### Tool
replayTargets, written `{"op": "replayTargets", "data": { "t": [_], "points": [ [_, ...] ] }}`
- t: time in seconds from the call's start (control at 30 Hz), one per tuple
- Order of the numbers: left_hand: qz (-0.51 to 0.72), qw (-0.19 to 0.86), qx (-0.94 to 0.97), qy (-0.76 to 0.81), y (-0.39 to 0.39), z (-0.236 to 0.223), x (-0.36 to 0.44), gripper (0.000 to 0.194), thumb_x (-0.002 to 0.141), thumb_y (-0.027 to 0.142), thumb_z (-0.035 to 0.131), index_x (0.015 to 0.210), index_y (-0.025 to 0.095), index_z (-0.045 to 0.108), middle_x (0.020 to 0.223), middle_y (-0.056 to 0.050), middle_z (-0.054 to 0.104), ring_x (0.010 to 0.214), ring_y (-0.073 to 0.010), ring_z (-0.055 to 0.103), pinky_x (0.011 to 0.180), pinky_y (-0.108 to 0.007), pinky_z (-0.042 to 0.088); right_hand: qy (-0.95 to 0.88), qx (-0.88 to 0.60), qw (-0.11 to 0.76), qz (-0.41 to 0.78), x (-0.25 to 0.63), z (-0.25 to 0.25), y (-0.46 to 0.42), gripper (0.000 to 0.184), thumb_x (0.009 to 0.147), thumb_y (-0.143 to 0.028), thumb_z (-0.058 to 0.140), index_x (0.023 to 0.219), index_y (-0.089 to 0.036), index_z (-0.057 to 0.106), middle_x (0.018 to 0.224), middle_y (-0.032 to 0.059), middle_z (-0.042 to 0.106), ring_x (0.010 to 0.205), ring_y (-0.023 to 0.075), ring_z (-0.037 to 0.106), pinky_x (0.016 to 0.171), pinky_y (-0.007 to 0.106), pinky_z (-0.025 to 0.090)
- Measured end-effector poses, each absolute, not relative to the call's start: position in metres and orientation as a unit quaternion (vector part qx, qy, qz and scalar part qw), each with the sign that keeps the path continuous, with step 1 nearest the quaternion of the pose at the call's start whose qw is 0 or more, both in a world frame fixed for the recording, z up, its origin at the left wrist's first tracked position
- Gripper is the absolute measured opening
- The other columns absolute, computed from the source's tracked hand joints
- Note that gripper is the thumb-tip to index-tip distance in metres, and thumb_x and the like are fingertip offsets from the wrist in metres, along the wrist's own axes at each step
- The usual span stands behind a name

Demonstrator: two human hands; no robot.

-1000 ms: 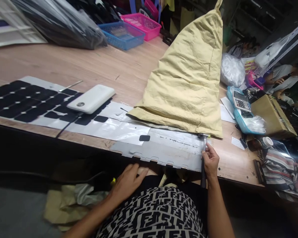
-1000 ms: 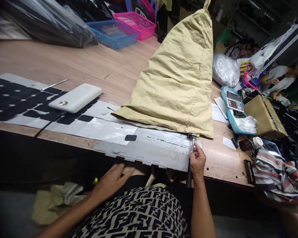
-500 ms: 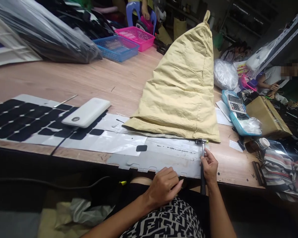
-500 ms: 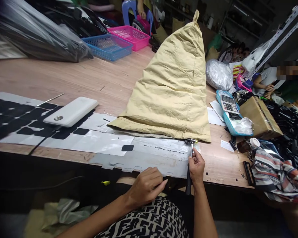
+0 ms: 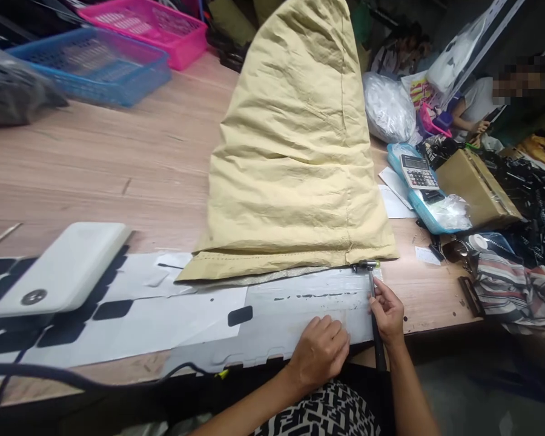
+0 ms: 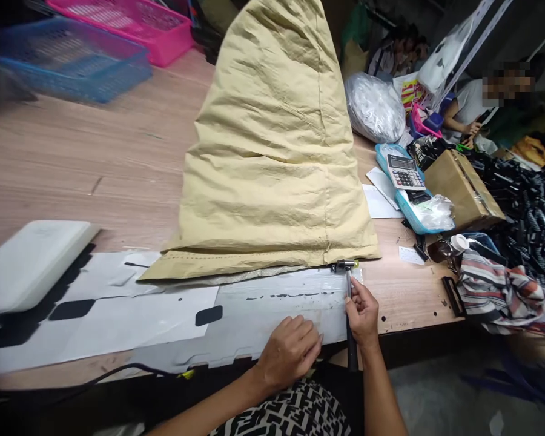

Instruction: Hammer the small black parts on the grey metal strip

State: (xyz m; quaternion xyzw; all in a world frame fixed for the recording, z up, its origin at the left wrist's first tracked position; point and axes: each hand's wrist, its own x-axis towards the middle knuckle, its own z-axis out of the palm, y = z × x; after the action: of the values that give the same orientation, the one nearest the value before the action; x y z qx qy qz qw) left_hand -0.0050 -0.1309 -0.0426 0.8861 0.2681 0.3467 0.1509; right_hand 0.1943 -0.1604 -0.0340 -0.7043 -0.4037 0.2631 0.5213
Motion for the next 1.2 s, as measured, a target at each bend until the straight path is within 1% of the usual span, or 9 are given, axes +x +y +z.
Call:
{"op": "replayTargets", "data": {
  "t": [0.1,0.23,0.47,0.57,0.73,0.9,1.03,1.2],
  "points": [
    [0.352,0.164,0.883,0.265,-0.131,-0.041,-0.006,0.023,0.084,0.012,0.063,0.067,0.02,0.051,0.067,-0.002,0.053,0.068,-0.0191,0.045,0.064,-0.037,0.03,-0.411,-0.71,0.508,0.262,0.194,-0.031,-0.162,0.046,0.082,-0.032,0.068,0.126,-0.018,0.071,0.086,0.0031,0.064,0.06,0.0095,0.053,0.054,0.023,0.049],
    [0.363,0.179,0.875,0.264,-0.129,-0.04,-0.005,0.023,0.083,0.012,0.064,0.067,0.02,0.05,0.067,-0.002,0.052,0.069,-0.019,0.045,0.064,-0.037,0.03,-0.404,-0.717,0.501,0.268,0.195,-0.03,-0.165,0.047,0.083,-0.031,0.068,0.129,-0.02,0.07,0.09,0.004,0.064,0.064,0.0113,0.056,0.055,0.024,0.05],
    [0.375,0.188,0.867,0.267,-0.128,-0.042,-0.003,0.022,0.084,0.01,0.061,0.068,0.02,0.05,0.067,-0.002,0.051,0.07,-0.0199,0.043,0.065,-0.037,0.03,-0.41,-0.712,0.497,0.28,0.197,-0.033,-0.166,0.048,0.085,-0.032,0.066,0.131,-0.02,0.069,0.093,0.0054,0.065,0.065,0.0111,0.054,0.056,0.024,0.049],
    [0.389,0.18,0.859,0.279,-0.128,-0.044,0.001,0.023,0.085,0.009,0.061,0.069,0.02,0.05,0.066,-0.002,0.051,0.07,-0.0202,0.043,0.065,-0.037,0.03,-0.417,-0.708,0.491,0.288,0.199,-0.034,-0.167,0.049,0.085,-0.032,0.065,0.133,-0.019,0.068,0.095,0.007,0.065,0.066,0.0118,0.055,0.056,0.024,0.05],
    [0.401,0.149,0.856,0.29,-0.127,-0.042,0.005,0.026,0.087,0.009,0.061,0.067,0.02,0.05,0.064,-0.001,0.048,0.067,-0.0199,0.041,0.063,-0.036,0.028,-0.438,-0.684,0.5,0.3,0.202,-0.036,-0.168,0.052,0.086,-0.032,0.064,0.136,-0.02,0.067,0.1,0.0086,0.065,0.074,0.0144,0.059,0.062,0.025,0.052],
    [0.397,0.144,0.858,0.291,-0.125,-0.038,0.006,0.027,0.088,0.008,0.059,0.066,0.02,0.05,0.062,-0.001,0.05,0.065,-0.0191,0.044,0.063,-0.036,0.029,-0.438,-0.685,0.502,0.294,0.202,-0.036,-0.166,0.051,0.084,-0.029,0.065,0.135,-0.02,0.068,0.097,0.0072,0.064,0.072,0.0128,0.057,0.062,0.024,0.051],
    [0.381,0.173,0.857,0.301,-0.124,-0.037,0.004,0.029,0.09,0.01,0.056,0.064,0.02,0.048,0.061,0.0,0.052,0.063,-0.0178,0.048,0.062,-0.034,0.033,-0.437,-0.687,0.502,0.292,0.202,-0.036,-0.164,0.051,0.083,-0.028,0.065,0.134,-0.019,0.068,0.096,0.0067,0.063,0.069,0.0113,0.054,0.058,0.022,0.048],
    [0.341,0.256,0.829,0.362,-0.104,-0.031,0.002,0.033,0.091,0.016,0.051,0.061,0.02,0.04,0.057,0.003,0.05,0.05,-0.0112,0.046,0.052,-0.028,0.032,-0.438,-0.685,0.501,0.296,0.203,-0.037,-0.163,0.052,0.083,-0.029,0.065,0.134,-0.019,0.067,0.096,0.0063,0.063,0.069,0.0113,0.054,0.057,0.022,0.047]
  ]
}}
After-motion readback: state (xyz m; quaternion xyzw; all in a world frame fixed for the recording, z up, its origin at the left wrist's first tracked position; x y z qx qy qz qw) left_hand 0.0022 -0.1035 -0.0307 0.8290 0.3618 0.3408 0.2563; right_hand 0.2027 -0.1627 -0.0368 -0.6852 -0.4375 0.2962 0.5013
